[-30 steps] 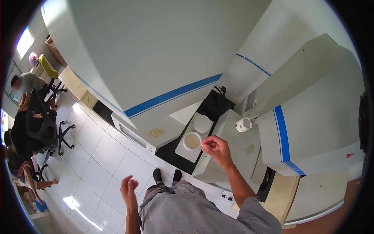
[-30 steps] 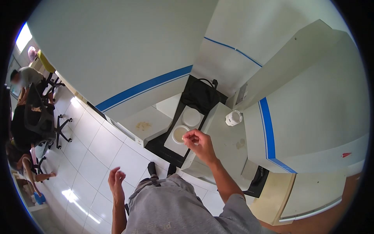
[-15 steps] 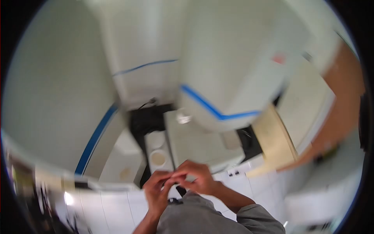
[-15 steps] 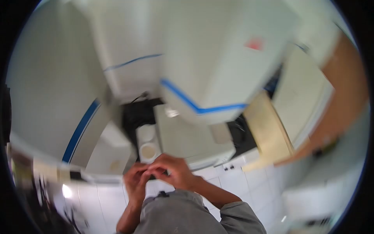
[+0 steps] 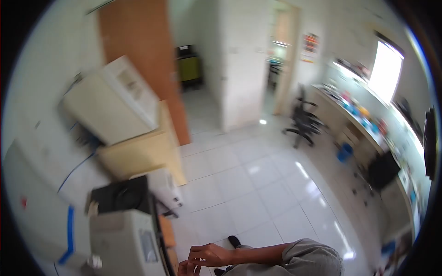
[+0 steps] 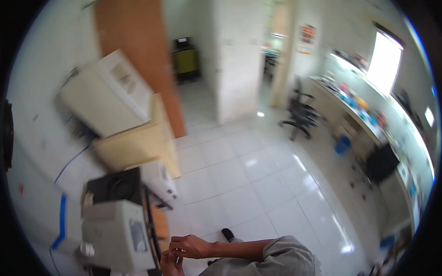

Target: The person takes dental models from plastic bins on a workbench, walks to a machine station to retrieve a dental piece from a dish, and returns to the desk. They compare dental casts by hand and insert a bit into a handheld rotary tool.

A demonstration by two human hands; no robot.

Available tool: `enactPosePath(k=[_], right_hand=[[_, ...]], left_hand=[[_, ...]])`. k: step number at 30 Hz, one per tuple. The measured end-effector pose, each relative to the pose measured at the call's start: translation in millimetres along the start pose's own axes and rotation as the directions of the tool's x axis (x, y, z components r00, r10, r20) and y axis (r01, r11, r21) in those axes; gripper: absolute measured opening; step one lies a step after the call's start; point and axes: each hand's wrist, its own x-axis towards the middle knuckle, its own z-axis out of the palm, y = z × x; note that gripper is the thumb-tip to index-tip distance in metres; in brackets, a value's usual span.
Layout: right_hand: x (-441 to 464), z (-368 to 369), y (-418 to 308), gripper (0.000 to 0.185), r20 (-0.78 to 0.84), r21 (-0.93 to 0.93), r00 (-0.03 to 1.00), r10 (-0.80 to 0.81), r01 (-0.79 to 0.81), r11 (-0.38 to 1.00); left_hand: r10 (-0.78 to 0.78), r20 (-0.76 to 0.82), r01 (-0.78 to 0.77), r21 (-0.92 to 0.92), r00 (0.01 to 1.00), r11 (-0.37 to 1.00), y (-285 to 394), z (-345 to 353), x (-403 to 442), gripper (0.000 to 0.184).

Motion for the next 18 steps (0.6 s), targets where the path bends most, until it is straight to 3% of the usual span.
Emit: enactPosePath(k=[2, 4, 6, 8, 10, 12, 14, 16, 18], right_hand=[[-36.4, -39.5, 10.0, 0.014, -0.131, -0.017, 0.987, 0.092, -0.095, 0.995], [-69.6, -76.6, 20.7, 0.014, -0.286, 0.048, 0.926, 0.246, -0.243, 0.969], [-110.9, -118.3, 28.1, 0.013, -0.407, 0.068, 0.864, 0.298, -0.297, 0.953], [-155.5, -159.7, 39.1, 0.012, -0.561, 0.121, 0.724, 0.401, -0.408, 0.905], [-207.1, -202.2, 41.2, 0.011, -0.659, 0.118, 0.633, 0.407, -0.447, 0.886], [-254.3, -244.0, 37.0, 0.01, -0.758, 0.158, 0.469, 0.454, -0.543, 0.824], [-300.2, -275.4, 43.7, 0.012, -0.824, 0.144, 0.382, 0.419, -0.574, 0.806], [-339.2, -305.5, 39.2, 0.013, -0.867, 0.113, 0.272, 0.417, -0.708, 0.697], [-373.4, -324.4, 39.0, 0.013, -0.897, 0.134, 0.194, 0.398, -0.737, 0.663]], left_hand=[[-0.056, 0.169, 0.041, 0.094, 0.984, 0.995, -9.1, 50.6, 16.0, 0.022], [-0.068, 0.322, 0.02, 0.15, 0.944, 0.988, -16.0, 108.3, 30.3, 0.023], [-0.103, 0.425, 0.003, 0.231, 0.899, 0.973, -45.7, 160.2, 45.9, 0.024], [-0.172, 0.541, -0.058, 0.381, 0.823, 0.923, -80.9, 216.8, 58.3, 0.025], [-0.268, 0.571, -0.004, 0.43, 0.776, 0.903, -117.4, 282.7, 54.1, 0.036], [-0.281, 0.638, -0.006, 0.409, 0.717, 0.912, -141.0, 363.1, 37.3, 0.013], [-0.365, 0.655, 0.036, 0.459, 0.662, 0.888, -173.1, 422.8, 28.9, 0.012], [-0.5, 0.699, 0.189, 0.476, 0.511, 0.859, -203.0, 469.9, 19.5, 0.012], [-0.571, 0.721, 0.196, 0.541, 0.392, 0.818, -234.2, 504.7, 15.3, 0.01]])
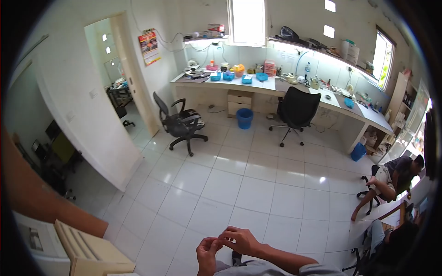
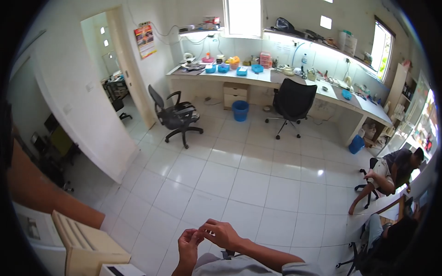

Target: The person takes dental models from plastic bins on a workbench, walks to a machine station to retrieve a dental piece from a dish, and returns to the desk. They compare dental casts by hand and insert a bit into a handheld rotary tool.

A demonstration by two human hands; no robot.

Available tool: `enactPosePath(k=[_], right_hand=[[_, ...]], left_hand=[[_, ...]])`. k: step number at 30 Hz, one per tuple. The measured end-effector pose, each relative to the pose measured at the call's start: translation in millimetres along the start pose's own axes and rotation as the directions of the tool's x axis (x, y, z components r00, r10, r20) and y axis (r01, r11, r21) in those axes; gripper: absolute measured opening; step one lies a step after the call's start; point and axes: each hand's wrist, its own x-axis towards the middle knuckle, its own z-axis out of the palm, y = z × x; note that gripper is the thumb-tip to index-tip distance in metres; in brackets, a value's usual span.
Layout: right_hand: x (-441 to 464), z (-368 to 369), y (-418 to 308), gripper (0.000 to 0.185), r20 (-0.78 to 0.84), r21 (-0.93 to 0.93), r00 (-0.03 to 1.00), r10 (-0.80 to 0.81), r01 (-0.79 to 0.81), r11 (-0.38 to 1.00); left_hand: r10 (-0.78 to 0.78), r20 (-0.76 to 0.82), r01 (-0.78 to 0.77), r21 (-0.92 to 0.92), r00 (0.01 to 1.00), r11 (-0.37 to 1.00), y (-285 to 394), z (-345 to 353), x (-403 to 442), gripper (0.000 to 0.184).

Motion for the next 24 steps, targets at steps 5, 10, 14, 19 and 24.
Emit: enactPosePath(k=[5, 10, 14, 19, 24], right_hand=[[29.6, -43.0, 62.7, 0.012, -0.2, -0.035, 0.968, 0.154, -0.164, 0.986], [105.2, -78.1, 123.7, 0.012, -0.251, -0.074, 0.949, 0.19, -0.214, 0.974], [195.8, -108.8, 161.7, 0.015, -0.288, -0.125, 0.94, 0.181, -0.224, 0.966], [317.7, -168.6, 192.1, 0.014, -0.366, -0.122, 0.914, 0.174, -0.232, 0.965], [403.7, -218.0, 244.6, 0.018, -0.482, -0.172, 0.876, 0.017, -0.114, 0.978]], left_hand=[[-0.198, 0.184, 0.188, 0.073, 0.963, 0.979, -9.4, 52.6, 99.5, 0.012], [-0.208, 0.226, 0.171, 0.174, 0.952, 0.97, -12.8, 83.6, 209.5, 0.012], [-0.332, 0.231, 0.292, 0.192, 0.915, 0.937, 14.6, 109.0, 316.2, 0.012], [-0.528, 0.302, 0.485, 0.209, 0.794, 0.849, 62.4, 151.1, 446.2, 0.015], [-0.6, 0.452, 0.658, 0.036, 0.66, 0.752, 85.5, 197.6, 562.0, 0.016]])
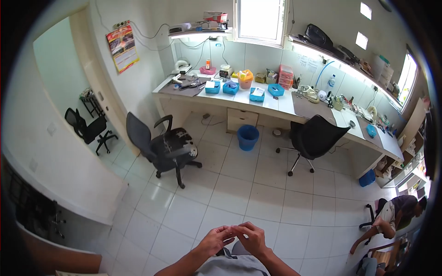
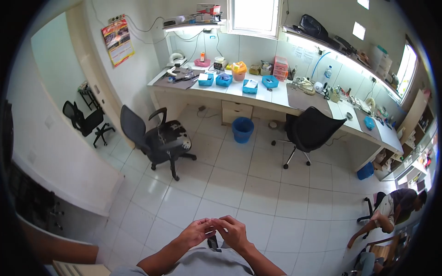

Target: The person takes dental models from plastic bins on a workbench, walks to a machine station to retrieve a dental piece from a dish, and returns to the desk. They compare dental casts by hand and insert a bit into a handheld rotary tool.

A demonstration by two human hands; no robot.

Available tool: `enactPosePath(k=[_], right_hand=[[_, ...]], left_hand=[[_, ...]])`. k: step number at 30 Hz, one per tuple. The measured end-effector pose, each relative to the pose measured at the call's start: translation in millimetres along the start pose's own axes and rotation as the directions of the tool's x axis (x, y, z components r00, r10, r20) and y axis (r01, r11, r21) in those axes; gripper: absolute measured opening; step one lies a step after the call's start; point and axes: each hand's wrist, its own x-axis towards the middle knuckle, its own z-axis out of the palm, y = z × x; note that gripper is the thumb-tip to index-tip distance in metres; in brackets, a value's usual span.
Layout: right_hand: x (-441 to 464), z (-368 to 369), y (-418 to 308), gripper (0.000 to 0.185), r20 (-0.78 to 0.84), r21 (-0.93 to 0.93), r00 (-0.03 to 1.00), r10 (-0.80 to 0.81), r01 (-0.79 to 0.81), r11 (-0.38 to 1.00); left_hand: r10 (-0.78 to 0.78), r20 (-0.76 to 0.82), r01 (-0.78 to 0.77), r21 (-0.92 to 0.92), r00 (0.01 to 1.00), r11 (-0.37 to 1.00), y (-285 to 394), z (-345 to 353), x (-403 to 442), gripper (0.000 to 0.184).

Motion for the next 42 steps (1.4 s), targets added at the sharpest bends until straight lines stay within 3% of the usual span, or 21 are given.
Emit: enactPosePath(k=[2, 7, 9, 13, 17, 18, 20, 26, 31, 33, 35, 39, 41, 42], right_hand=[[35.5, 5.1, 26.1, 0.017, -0.035, 0.003, 0.999, 0.039, -0.039, 0.999], [131.8, 17.2, 117.9, 0.013, -0.152, 0.067, 0.984, 0.097, -0.088, 0.994], [176.2, 14.2, 152.7, 0.009, -0.167, 0.153, 0.951, 0.259, -0.234, 0.96], [290.3, -5.7, 209.9, 0.006, -0.096, 0.227, 0.95, 0.297, -0.269, 0.936], [405.9, -12.4, 264.2, 0.007, 0.028, 0.246, 0.938, 0.344, -0.34, 0.908], [434.3, -6.3, 282.8, 0.009, 0.08, 0.322, 0.927, 0.367, -0.372, 0.871], [495.9, 7.2, 305.0, 0.011, 0.144, 0.39, 0.92, 0.365, -0.392, 0.833], [689.1, 85.9, 338.4, 0.014, 0.28, 0.24, 0.935, 0.22, -0.29, 0.926], [860.1, 212.3, 364.0, 0.015, 0.287, 0.123, 0.945, 0.158, -0.2, 0.972], [926.8, 267.7, 372.2, 0.015, 0.275, 0.047, 0.957, 0.091, -0.108, 0.993], [970.5, 324.6, 396.3, 0.014, 0.308, -0.009, 0.951, 0.032, -0.031, 0.999], [1027.2, 403.1, 442.4, 0.016, 0.563, -0.261, 0.826, -0.035, 0.218, 0.94], [1036.9, 416.2, 449.2, 0.015, 0.592, -0.297, 0.806, -0.008, 0.228, 0.927], [1041.9, 419.5, 449.9, 0.014, 0.608, -0.32, 0.794, -0.008, 0.254, 0.913]], left_hand=[[0.006, -0.064, 0.0, 0.098, 0.998, 0.995, 29.1, 9.8, 31.1, 0.015], [0.021, -0.011, -0.016, 0.328, 1.0, 0.945, 107.0, 11.6, 144.2, 0.026], [0.017, 0.097, -0.059, 0.45, 0.995, 0.891, 138.5, 15.7, 185.0, 0.033], [0.061, -0.091, 0.005, 0.59, 0.994, 0.807, 186.7, -17.2, 280.5, 0.037], [0.178, -0.188, -0.03, 0.602, 0.966, 0.798, 233.4, -62.3, 340.2, 0.039], [0.178, -0.201, -0.028, 0.583, 0.963, 0.812, 241.9, -72.0, 349.2, 0.039], [0.252, -0.293, -0.054, 0.55, 0.922, 0.834, 265.7, -90.8, 366.8, 0.038], [0.373, -0.495, -0.154, 0.426, 0.785, 0.891, 344.1, -184.0, 437.2, 0.032], [0.588, -0.634, -0.332, 0.486, 0.503, 0.808, 476.6, -285.6, 521.8, 0.026], [0.637, -0.668, -0.255, 0.586, 0.385, 0.769, 539.6, -340.9, 565.6, 0.026], [0.733, -0.616, -0.016, 0.763, 0.289, 0.647, 601.7, -373.9, 594.3, 0.029], [0.76, -0.591, 0.445, 0.776, 0.269, 0.447, 706.7, -411.5, 622.7, 0.057], [0.77, -0.532, 0.613, 0.753, 0.352, 0.239, 730.9, -439.3, 628.5, 0.075], [0.746, -0.549, 0.621, 0.747, 0.376, 0.237, 743.2, -449.9, 631.9, 0.075]])
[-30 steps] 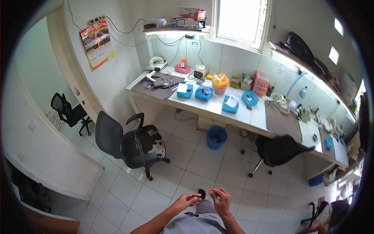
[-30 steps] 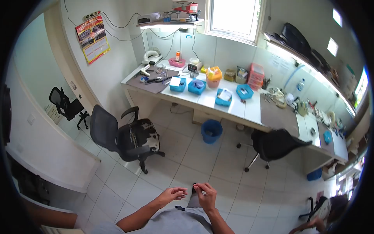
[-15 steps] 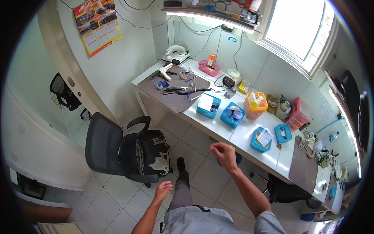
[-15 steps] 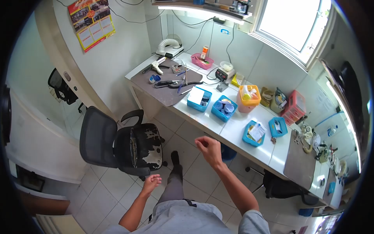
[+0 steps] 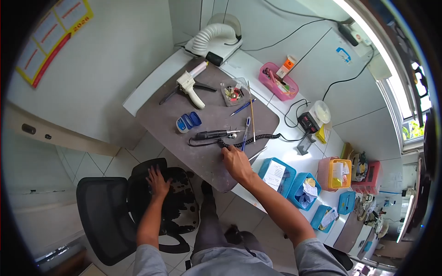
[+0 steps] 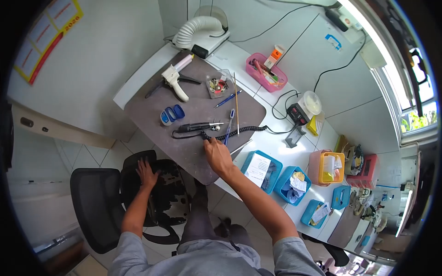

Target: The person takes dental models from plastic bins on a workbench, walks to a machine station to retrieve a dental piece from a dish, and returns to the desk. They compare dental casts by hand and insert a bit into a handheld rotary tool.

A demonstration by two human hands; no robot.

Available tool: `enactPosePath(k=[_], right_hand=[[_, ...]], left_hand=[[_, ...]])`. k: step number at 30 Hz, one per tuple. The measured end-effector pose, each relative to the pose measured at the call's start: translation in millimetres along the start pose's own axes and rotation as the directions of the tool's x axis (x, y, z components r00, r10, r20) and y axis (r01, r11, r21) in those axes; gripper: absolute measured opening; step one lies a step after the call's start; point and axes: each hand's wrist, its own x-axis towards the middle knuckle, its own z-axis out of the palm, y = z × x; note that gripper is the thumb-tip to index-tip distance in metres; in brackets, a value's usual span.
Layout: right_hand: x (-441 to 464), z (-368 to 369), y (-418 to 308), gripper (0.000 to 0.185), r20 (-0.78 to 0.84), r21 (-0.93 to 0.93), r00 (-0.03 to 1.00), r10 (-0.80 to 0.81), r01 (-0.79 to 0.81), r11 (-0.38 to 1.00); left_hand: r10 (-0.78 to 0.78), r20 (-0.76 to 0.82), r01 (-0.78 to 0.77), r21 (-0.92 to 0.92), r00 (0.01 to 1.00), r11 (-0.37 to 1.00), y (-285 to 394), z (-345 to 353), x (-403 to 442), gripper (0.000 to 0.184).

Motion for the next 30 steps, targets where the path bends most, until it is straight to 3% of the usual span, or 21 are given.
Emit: enactPosePath(k=[2, 5, 8, 12, 14, 17, 19, 20, 22, 23, 24, 25, 26, 28, 29, 30], right_hand=[[3.4, -8.3, -1.5, 0.014, 0.05, 0.028, 0.998, 0.031, -0.033, 0.999], [4.1, -19.6, 1.2, 0.019, 0.085, 0.099, 0.995, 0.047, -0.056, 0.994], [-4.7, -27.3, 5.9, 0.022, 0.025, 0.156, 0.998, 0.057, -0.06, 0.986], [-48.6, -76.4, -15.5, 0.02, 0.005, 0.292, 0.976, 0.218, -0.21, 0.933], [-95.0, -79.9, -21.7, 0.022, -0.01, 0.403, 0.995, 0.096, -0.084, 0.911], [-166.8, -68.5, -29.6, 0.02, 0.127, 0.558, 0.989, 0.079, -0.137, 0.819], [-216.6, -40.3, -18.5, 0.021, 0.323, 0.56, 0.921, 0.219, -0.373, 0.74], [-234.5, -27.8, -8.7, 0.021, 0.294, 0.544, 0.911, 0.29, -0.408, 0.733], [-279.8, 1.6, -6.0, 0.019, 0.349, 0.558, 0.739, 0.576, -0.658, 0.507], [-300.4, 19.4, -3.9, 0.019, 0.339, 0.564, 0.711, 0.616, -0.678, 0.472], [-318.1, 38.4, 3.0, 0.021, 0.322, 0.526, 0.536, 0.781, -0.787, 0.323], [-336.2, 60.8, 8.7, 0.023, 0.303, 0.495, 0.325, 0.896, -0.857, 0.144], [-355.5, 91.2, 18.9, 0.023, 0.284, 0.51, 0.298, 0.912, -0.852, 0.119], [-397.2, 157.4, 37.6, 0.031, 0.089, 0.395, 0.201, 0.976, -0.906, 0.151], [-409.6, 188.1, 48.3, 0.035, 0.054, 0.243, 0.247, 0.968, -0.943, 0.227], [-417.2, 219.9, 58.3, 0.039, 0.026, 0.086, 0.297, 0.954, -0.952, 0.294]], left_hand=[[0.067, 0.14, -0.089, 0.161, 0.988, 0.983, -7.6, -5.0, 25.0, 0.088], [0.124, 0.212, -0.173, 0.232, 0.969, 0.957, -17.9, -12.2, 47.1, 0.094], [0.199, 0.2, -0.241, 0.215, 0.959, 0.946, -33.6, -14.3, 67.4, 0.091], [0.282, 0.157, -0.312, 0.223, 0.946, 0.923, -58.6, -2.2, 92.6, 0.088], [0.281, 0.346, -0.369, 0.221, 0.895, 0.903, -66.8, 6.0, 115.8, 0.086], [0.371, 0.273, -0.437, 0.241, 0.888, 0.867, -70.3, 8.9, 106.2, 0.085], [0.542, 0.167, -0.567, 0.295, 0.823, 0.769, -75.2, 14.5, 99.5, 0.084], [0.56, 0.174, -0.585, 0.297, 0.81, 0.755, -69.6, 19.2, 101.3, 0.078], [0.587, 0.26, -0.642, 0.322, 0.767, 0.696, -85.0, 36.8, 96.8, 0.064], [0.596, 0.299, -0.666, 0.35, 0.745, 0.658, -93.0, 48.3, 101.1, 0.057], [0.636, 0.221, -0.673, 0.268, 0.739, 0.689, -76.0, 39.9, 95.7, 0.051], [0.64, 0.234, -0.681, 0.307, 0.732, 0.665, -92.3, 49.7, 96.6, 0.055], [0.563, 0.195, -0.591, 0.147, 0.804, 0.793, -75.2, 42.6, 91.0, 0.057], [0.564, 0.317, -0.625, 0.135, 0.762, 0.769, -99.1, 52.8, 93.1, 0.059], [0.54, 0.374, -0.622, 0.145, 0.754, 0.769, -113.7, 61.5, 97.7, 0.059], [0.525, 0.343, -0.571, 0.042, 0.779, 0.82, -108.5, 57.4, 95.3, 0.059]])
